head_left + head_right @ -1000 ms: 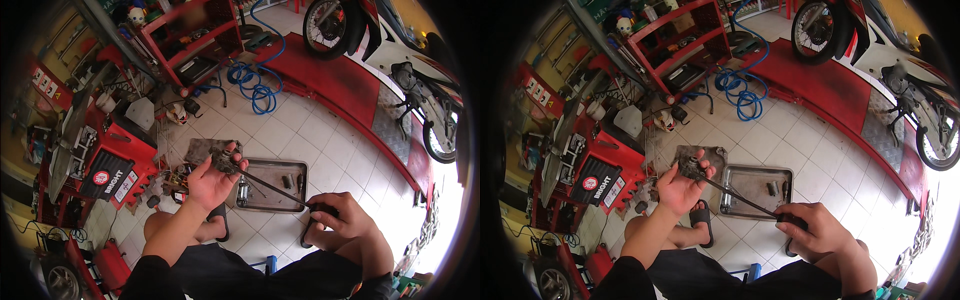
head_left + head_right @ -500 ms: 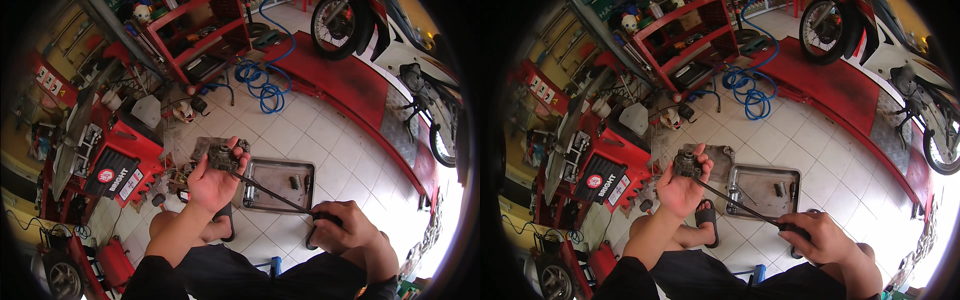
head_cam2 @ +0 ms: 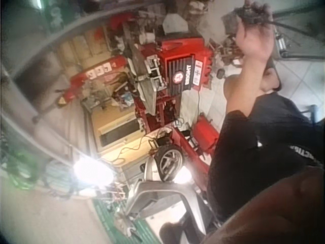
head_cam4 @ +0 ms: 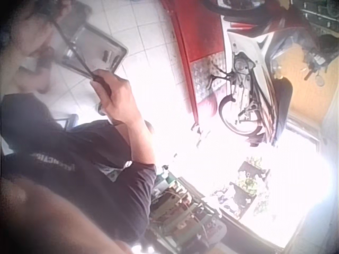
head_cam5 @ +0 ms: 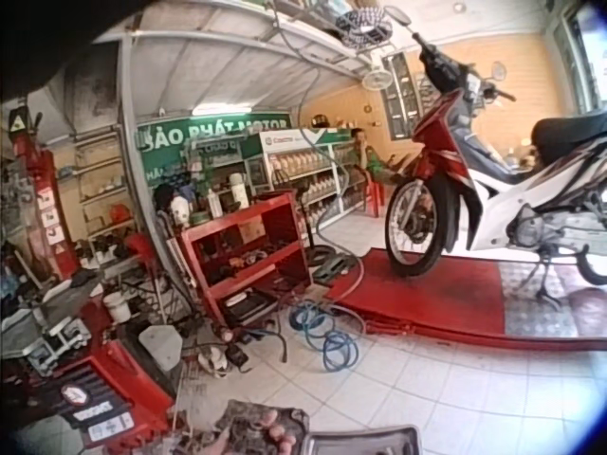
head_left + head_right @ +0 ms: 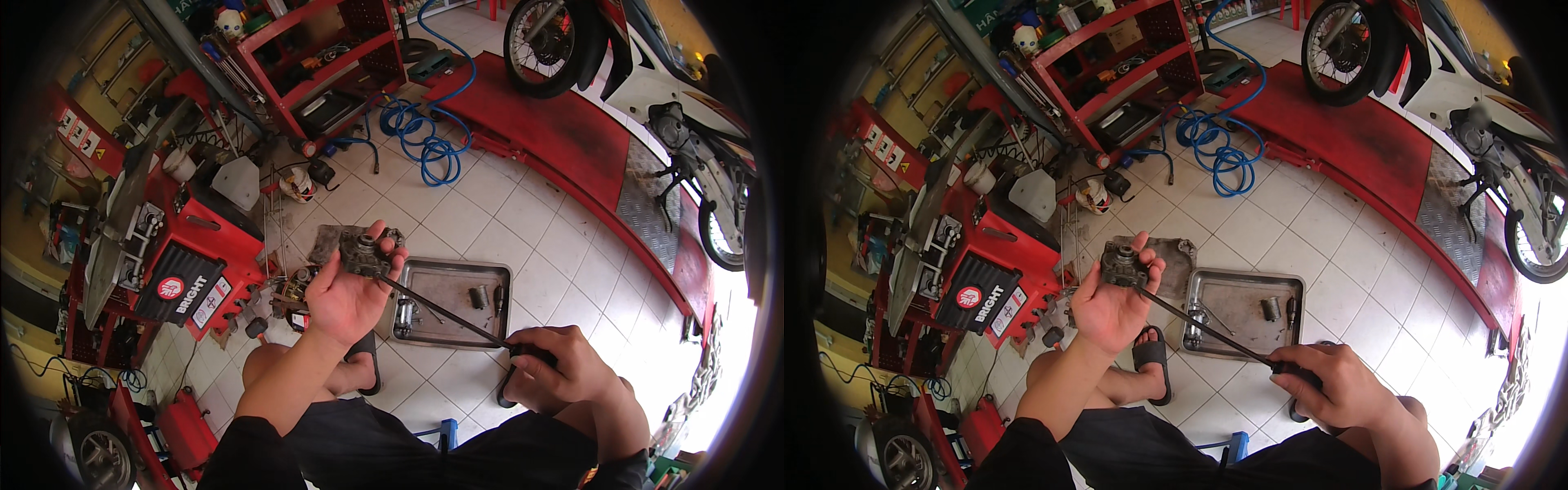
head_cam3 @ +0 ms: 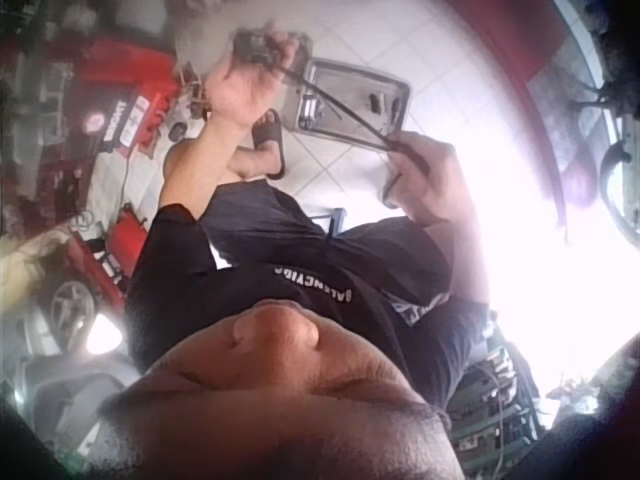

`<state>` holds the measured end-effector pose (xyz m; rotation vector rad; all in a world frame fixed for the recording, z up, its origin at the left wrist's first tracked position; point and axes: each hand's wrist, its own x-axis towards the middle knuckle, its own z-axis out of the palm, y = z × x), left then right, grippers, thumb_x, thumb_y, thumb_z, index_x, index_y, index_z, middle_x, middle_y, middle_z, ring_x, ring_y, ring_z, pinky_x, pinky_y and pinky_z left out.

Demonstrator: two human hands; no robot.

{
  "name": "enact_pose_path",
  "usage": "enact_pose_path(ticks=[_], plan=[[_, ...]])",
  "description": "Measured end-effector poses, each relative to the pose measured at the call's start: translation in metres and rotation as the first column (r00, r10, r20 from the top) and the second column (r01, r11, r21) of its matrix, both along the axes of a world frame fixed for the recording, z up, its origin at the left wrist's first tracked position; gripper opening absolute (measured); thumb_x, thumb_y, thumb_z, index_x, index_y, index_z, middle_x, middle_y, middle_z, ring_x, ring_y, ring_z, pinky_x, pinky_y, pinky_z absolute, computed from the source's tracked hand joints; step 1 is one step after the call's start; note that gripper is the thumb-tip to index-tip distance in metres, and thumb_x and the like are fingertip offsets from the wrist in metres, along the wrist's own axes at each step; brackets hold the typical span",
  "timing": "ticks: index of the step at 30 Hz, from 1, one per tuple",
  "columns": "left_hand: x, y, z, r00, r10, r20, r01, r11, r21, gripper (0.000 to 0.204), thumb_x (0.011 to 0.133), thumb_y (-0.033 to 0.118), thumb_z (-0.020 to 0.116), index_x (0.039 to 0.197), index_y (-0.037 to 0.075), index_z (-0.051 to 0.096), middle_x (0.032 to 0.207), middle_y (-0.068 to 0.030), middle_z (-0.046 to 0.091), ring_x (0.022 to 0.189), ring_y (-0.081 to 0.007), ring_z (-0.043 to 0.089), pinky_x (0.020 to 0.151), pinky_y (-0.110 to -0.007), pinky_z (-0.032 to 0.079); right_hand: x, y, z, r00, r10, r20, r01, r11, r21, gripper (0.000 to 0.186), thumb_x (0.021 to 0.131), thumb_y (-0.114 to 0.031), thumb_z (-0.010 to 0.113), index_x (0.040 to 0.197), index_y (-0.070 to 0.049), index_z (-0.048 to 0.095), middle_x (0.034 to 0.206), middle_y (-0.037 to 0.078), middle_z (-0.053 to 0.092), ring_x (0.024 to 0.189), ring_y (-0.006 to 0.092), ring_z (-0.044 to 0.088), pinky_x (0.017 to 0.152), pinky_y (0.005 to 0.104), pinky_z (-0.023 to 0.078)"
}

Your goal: The person sits on a low stool and uses a screwdriver to disassemble a small mechanical part, likely a motorcycle carburetor, over a metal tray. They remove screws and internal components, placing them into the tray, then reassemble the part by inserting components back and tightening screws.

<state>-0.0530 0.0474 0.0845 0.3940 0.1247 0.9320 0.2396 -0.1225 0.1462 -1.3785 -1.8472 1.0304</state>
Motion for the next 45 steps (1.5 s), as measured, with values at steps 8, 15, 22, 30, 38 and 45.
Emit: enact_pose_path(ticks=[8,15,22,30,38,45], plan=[[-0.002,0.005,-0.003,0.962,0.219,-0.165,-0.151,0.925,0.349,0.065,0.099,0.032,0.05,0.151,-0.002,0.031,0.129,-0.0172,0.049,0.13,-0.0363,0.046,0.113,-0.043,0.038,-0.001,-0.002,-0.009,0.997,0.019,-0.073,-0.027,0.993,-0.113,0.028,0.1,-0.018,0.063,0.116,0.004,0.064,0.077,0.014,0.068,0.065,0.0243,0.067,0.062,0.0352,0.052],[-0.002,0.01,-0.008,0.884,0.313,-0.349,-0.094,0.847,0.522,0.057,0.098,0.032,0.052,0.143,-0.001,0.04,0.12,-0.0158,0.055,0.119,-0.0392,0.057,0.108,-0.049,0.041,-0.018,-0.006,-0.019,0.845,-0.245,-0.476,-0.21,0.666,-0.715,0.04,0.109,-0.03,0.046,0.123,0.005,0.06,0.086,0.007,0.066,0.07,0.0107,0.063,0.049,0.0234,0.05],[-0.002,0.006,-0.025,0.823,0.374,-0.427,-0.138,0.862,0.487,0.049,0.099,0.026,0.051,0.138,-0.003,0.044,0.115,-0.0144,0.057,0.116,-0.0392,0.06,0.104,-0.046,0.045,-0.029,-0.005,-0.034,0.939,-0.234,-0.251,0.009,0.747,-0.665,0.027,0.102,-0.024,0.059,0.112,0.0,0.07,0.086,0.007,0.071,0.069,0.0147,0.07,0.052,0.0277,0.053],[0.005,0.002,-0.035,0.799,0.405,-0.444,-0.207,0.879,0.429,0.044,0.101,0.023,0.052,0.137,-0.002,0.044,0.112,-0.0129,0.06,0.112,-0.0372,0.064,0.102,-0.048,0.05,-0.037,-0.009,-0.041,0.886,-0.291,0.36,0.267,0.957,0.117,0.021,0.091,-0.023,0.071,0.098,-0.003,0.073,0.086,0.012,0.071,0.069,0.0344,0.067,0.063,0.0413,0.054],[0.012,0.004,-0.034,0.714,0.258,-0.652,-0.033,0.941,0.336,0.042,0.103,0.024,0.05,0.135,-0.003,0.049,0.107,-0.0123,0.061,0.105,-0.0361,0.067,0.098,-0.046,0.053,-0.018,0.009,-0.059,0.908,-0.168,-0.384,-0.109,0.79,-0.604,0.032,0.107,-0.017,0.048,0.11,0.007,0.068,0.093,0.01,0.072,0.084,0.0152,0.068,0.074,0.0308,0.055],[0.026,0.003,-0.032,0.672,0.045,-0.739,0.131,0.975,0.178,0.041,0.102,0.023,0.052,0.133,-0.004,0.053,0.101,-0.0131,0.063,0.098,-0.0351,0.07,0.09,-0.045,0.058,-0.027,0.009,-0.071,0.85,-0.26,-0.458,-0.239,0.584,-0.776,0.031,0.091,-0.013,0.075,0.109,0.011,0.068,0.089,0.012,0.072,0.081,0.0179,0.072,0.074,0.0267,0.055]])
